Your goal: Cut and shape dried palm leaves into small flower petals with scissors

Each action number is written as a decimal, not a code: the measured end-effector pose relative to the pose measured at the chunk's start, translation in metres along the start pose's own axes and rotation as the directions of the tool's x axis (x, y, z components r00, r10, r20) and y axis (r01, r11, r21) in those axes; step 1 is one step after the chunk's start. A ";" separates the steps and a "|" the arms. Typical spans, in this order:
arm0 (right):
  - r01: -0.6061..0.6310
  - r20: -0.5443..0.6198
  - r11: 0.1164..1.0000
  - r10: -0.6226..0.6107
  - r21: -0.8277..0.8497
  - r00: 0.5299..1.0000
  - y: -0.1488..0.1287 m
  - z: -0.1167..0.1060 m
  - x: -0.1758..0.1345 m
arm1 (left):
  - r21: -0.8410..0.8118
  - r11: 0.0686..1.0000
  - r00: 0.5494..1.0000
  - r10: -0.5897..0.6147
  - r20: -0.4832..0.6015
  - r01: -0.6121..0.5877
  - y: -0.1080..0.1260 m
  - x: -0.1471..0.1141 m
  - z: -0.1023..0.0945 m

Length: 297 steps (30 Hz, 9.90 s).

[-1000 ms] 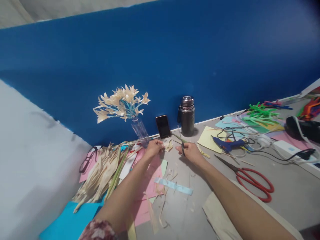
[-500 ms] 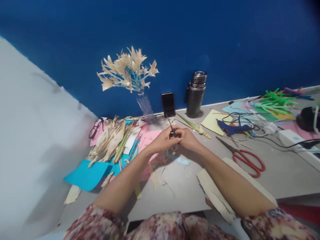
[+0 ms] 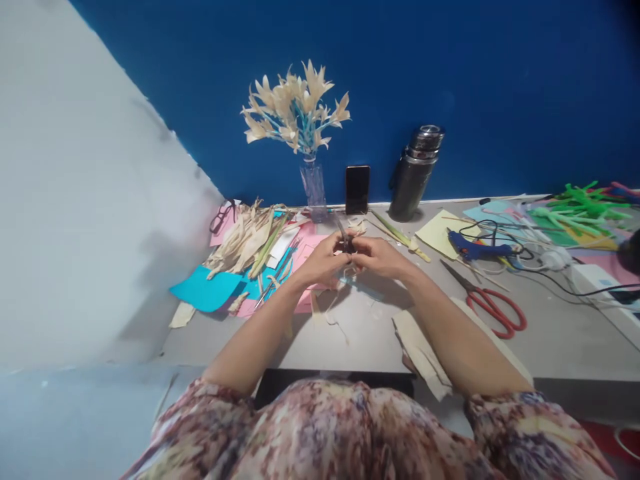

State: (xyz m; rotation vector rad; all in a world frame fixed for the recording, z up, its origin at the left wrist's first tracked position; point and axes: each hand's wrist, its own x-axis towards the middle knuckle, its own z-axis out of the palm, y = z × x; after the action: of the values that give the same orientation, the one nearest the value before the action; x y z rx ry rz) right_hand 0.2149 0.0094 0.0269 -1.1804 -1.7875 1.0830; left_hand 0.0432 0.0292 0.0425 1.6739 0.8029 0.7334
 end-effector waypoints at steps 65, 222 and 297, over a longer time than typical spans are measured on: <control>-0.048 -0.209 0.981 0.008 -0.186 0.978 0.005 0.059 -0.004 | -0.077 0.989 0.974 -0.137 -0.180 0.125 -0.043 -0.047 -0.015; -0.278 -0.394 0.913 0.146 -0.300 0.907 0.013 0.028 0.001 | 0.211 0.962 0.936 -0.095 -0.339 0.174 -0.042 -0.055 -0.004; -0.210 -0.108 0.961 0.193 -0.181 0.975 0.002 0.067 -0.008 | 0.600 0.796 0.975 0.188 -0.117 -0.081 -0.055 -0.058 -0.014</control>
State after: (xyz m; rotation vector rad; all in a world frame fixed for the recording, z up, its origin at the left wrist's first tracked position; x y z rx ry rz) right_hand 0.1590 -0.0149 -0.0016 -1.5318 -1.7608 0.9695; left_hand -0.0091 0.0001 -0.0124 2.2744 1.1245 0.7795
